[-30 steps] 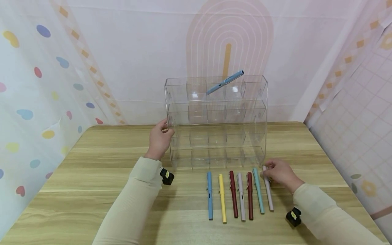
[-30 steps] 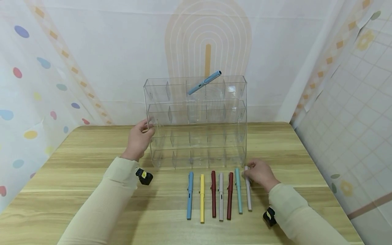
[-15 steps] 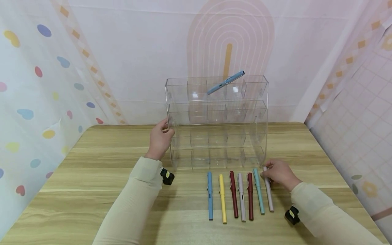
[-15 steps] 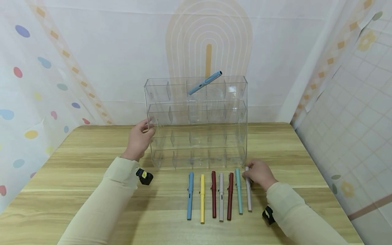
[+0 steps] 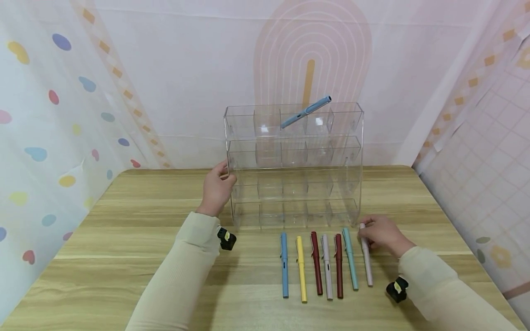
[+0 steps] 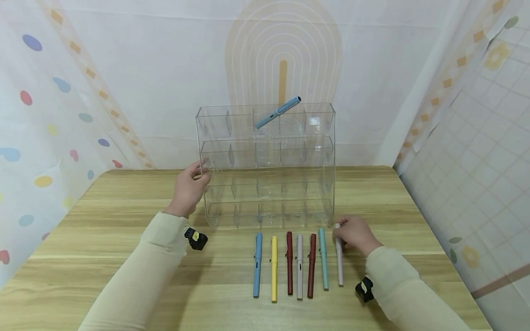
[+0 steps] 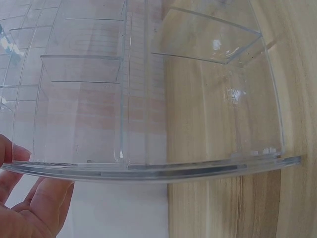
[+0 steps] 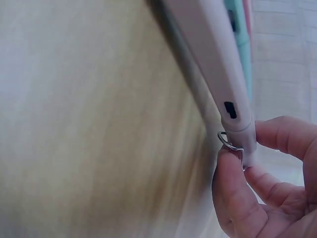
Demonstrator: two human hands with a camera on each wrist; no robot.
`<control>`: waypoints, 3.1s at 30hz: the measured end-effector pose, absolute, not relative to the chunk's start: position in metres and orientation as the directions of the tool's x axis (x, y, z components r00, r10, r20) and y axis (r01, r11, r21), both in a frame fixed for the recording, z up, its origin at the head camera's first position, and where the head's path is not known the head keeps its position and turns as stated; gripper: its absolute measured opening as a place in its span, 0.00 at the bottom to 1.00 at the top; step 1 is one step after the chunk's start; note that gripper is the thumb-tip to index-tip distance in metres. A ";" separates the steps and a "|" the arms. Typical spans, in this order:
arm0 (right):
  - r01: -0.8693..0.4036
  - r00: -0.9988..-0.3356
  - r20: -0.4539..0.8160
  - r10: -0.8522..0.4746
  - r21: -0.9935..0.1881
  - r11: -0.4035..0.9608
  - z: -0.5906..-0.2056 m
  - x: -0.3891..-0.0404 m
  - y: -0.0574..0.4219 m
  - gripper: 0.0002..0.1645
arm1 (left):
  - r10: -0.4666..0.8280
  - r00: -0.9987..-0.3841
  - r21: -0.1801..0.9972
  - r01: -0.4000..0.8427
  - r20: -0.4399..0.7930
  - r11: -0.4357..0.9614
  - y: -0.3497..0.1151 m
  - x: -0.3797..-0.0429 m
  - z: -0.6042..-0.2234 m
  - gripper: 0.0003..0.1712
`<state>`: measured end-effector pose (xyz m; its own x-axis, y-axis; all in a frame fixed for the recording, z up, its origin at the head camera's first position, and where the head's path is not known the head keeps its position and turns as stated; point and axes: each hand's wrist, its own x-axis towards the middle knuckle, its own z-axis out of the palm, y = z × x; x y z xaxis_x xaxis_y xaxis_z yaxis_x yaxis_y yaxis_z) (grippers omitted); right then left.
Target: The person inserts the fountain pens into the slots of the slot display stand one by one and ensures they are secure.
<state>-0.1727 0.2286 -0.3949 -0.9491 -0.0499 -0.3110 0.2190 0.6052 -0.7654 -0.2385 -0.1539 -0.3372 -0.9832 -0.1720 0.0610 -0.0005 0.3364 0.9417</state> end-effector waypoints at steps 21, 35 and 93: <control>0.172 -0.984 -0.171 0.041 -0.886 0.431 -0.346 -0.179 0.258 0.32 | -0.168 -0.984 0.941 0.000 0.060 0.338 -0.155 -0.240 -0.337 0.33; 0.072 -0.992 -0.050 0.113 -0.978 0.198 -0.300 -0.187 0.262 0.12 | -0.157 -0.986 0.939 0.001 0.059 0.345 -0.157 -0.243 -0.340 0.32; -0.400 -0.811 0.132 0.570 -0.836 -0.376 -0.192 -0.268 0.173 0.19 | -0.160 -0.986 0.940 -0.008 0.050 0.342 -0.158 -0.243 -0.339 0.32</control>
